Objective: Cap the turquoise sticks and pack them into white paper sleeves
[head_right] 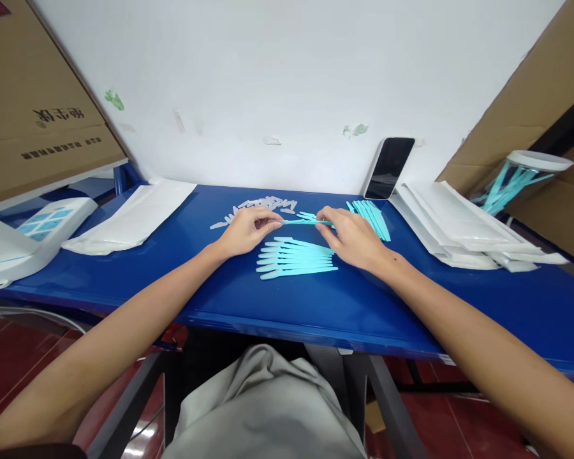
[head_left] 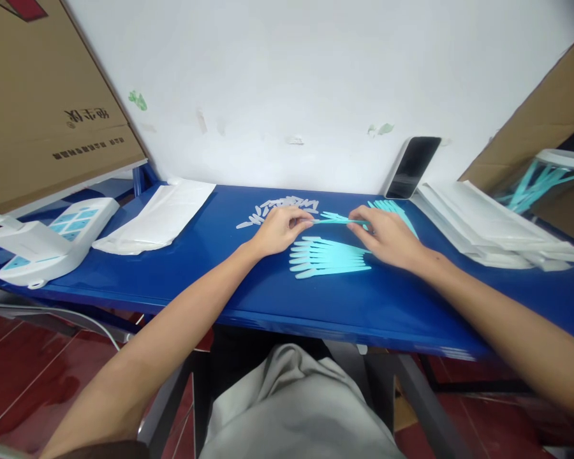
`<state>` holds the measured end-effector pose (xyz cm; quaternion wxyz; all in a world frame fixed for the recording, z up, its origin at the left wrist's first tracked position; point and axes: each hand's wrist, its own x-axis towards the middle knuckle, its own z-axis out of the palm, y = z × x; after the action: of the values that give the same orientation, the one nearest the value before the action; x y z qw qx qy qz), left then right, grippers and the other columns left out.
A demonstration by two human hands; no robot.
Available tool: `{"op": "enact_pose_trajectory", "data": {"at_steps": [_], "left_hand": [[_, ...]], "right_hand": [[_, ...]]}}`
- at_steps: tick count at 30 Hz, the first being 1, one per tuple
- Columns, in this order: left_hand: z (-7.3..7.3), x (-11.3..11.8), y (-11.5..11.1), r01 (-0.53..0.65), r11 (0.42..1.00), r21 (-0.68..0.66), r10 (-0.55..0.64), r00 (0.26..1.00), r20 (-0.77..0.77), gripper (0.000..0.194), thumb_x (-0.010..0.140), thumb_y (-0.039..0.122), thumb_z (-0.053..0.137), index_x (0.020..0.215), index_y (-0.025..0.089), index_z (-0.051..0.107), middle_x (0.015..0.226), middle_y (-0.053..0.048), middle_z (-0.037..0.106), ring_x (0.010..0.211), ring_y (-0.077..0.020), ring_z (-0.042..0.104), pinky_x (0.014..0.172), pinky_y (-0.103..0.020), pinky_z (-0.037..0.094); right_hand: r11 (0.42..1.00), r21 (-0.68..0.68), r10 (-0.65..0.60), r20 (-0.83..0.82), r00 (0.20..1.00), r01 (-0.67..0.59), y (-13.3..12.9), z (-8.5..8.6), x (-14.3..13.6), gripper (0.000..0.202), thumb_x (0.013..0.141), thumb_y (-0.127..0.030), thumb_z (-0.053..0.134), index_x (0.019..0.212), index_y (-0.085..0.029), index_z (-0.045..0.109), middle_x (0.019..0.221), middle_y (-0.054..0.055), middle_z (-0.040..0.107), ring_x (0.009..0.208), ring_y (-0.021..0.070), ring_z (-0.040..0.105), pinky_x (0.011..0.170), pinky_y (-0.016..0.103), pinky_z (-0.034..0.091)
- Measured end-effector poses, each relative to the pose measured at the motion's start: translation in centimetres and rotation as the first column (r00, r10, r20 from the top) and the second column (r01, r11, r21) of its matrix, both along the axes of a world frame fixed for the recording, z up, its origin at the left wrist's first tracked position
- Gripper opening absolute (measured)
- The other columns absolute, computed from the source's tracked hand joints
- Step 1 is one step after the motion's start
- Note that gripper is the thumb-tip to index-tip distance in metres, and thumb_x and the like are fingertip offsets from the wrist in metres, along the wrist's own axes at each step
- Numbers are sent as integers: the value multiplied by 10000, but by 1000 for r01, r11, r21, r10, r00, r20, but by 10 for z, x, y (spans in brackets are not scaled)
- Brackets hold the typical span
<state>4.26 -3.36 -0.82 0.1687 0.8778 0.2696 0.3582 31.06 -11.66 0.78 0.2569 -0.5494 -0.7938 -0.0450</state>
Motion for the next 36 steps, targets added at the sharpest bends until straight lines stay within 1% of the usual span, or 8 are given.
{"op": "enact_pose_trajectory", "data": {"at_steps": [7, 14, 18, 21, 25, 28, 33, 36], "left_hand": [[4, 11, -7, 14, 1000, 28, -13, 1000, -24, 239, 1009, 309, 587, 1030, 177, 785, 927, -71, 766, 777, -192, 654, 771, -330, 516], [5, 20, -4, 1, 987, 162, 39, 969, -244, 362, 1073, 357, 459, 1247, 174, 719, 1219, -125, 746, 1148, -283, 668, 1008, -410, 500], [0, 6, 8, -150, 970, 192, 204, 930, -306, 477, 1094, 400, 378, 1422, 175, 642, 1411, -147, 663, 1315, -328, 588, 1128, -493, 430], [-5, -3, 17, -247, 954, 170, 296, 869, -397, 513, 1097, 389, 334, 1515, 207, 569, 1557, -138, 563, 1451, -361, 482, 1198, -585, 345], [-8, -7, 22, -172, 979, 106, 202, 814, -544, 558, 1099, 352, 267, 1622, 237, 426, 1707, -101, 376, 1607, -372, 255, 1254, -662, 212], [-5, -4, 22, -95, 990, 102, 138, 790, -598, 588, 1087, 322, 237, 1659, 243, 352, 1742, -82, 297, 1641, -369, 145, 1258, -691, 164], [-1, 7, 37, 34, 986, 161, 83, 742, -666, 657, 1038, 329, 334, 1684, 217, 290, 1751, -92, 267, 1631, -353, 190, 1279, -641, 134], [-1, 9, 42, 80, 978, 194, 66, 759, -648, 628, 1033, 317, 326, 1647, 196, 374, 1697, -117, 391, 1593, -351, 278, 1244, -617, 208]], "right_hand": [[998, 33, 58, -2, 998, -57, 0, 0, -6, 336, 1036, -382, 473, 1142, -203, 737, 1096, 125, 786, 927, 302, 715, 807, 415, 504], [993, 25, 115, -33, 993, -114, 12, -9, -21, 349, 1038, -351, 482, 1132, -209, 787, 1015, 123, 728, 912, 280, 679, 849, 419, 529], [988, -82, 131, 16, 991, -129, 16, -17, -22, 392, 1055, -346, 432, 1157, -207, 784, 957, 126, 699, 937, 295, 648, 884, 452, 519], [984, -136, 122, 59, 991, -113, 18, -20, -18, 443, 1065, -399, 413, 1255, -182, 749, 1050, 153, 707, 1015, 331, 624, 937, 508, 512], [999, -38, 37, 114, 993, -33, 25, -21, -2, 471, 1061, -357, 390, 1342, -126, 689, 1188, 205, 686, 1094, 372, 618, 972, 558, 507], [998, -61, 8, 153, 988, 1, 31, -23, 12, 432, 1036, -257, 400, 1306, -123, 709, 1232, 204, 702, 1110, 363, 654, 984, 538, 519], [995, -103, 17, 214, 977, 5, 30, -23, 18, 383, 987, -191, 473, 1225, -118, 763, 1181, 189, 756, 1094, 359, 694, 973, 512, 533], [995, -96, 10, 234, 972, 13, 27, -20, 17, 345, 974, -181, 501, 1144, -147, 800, 1098, 157, 788, 1047, 348, 719, 1019, 528, 506]]}}
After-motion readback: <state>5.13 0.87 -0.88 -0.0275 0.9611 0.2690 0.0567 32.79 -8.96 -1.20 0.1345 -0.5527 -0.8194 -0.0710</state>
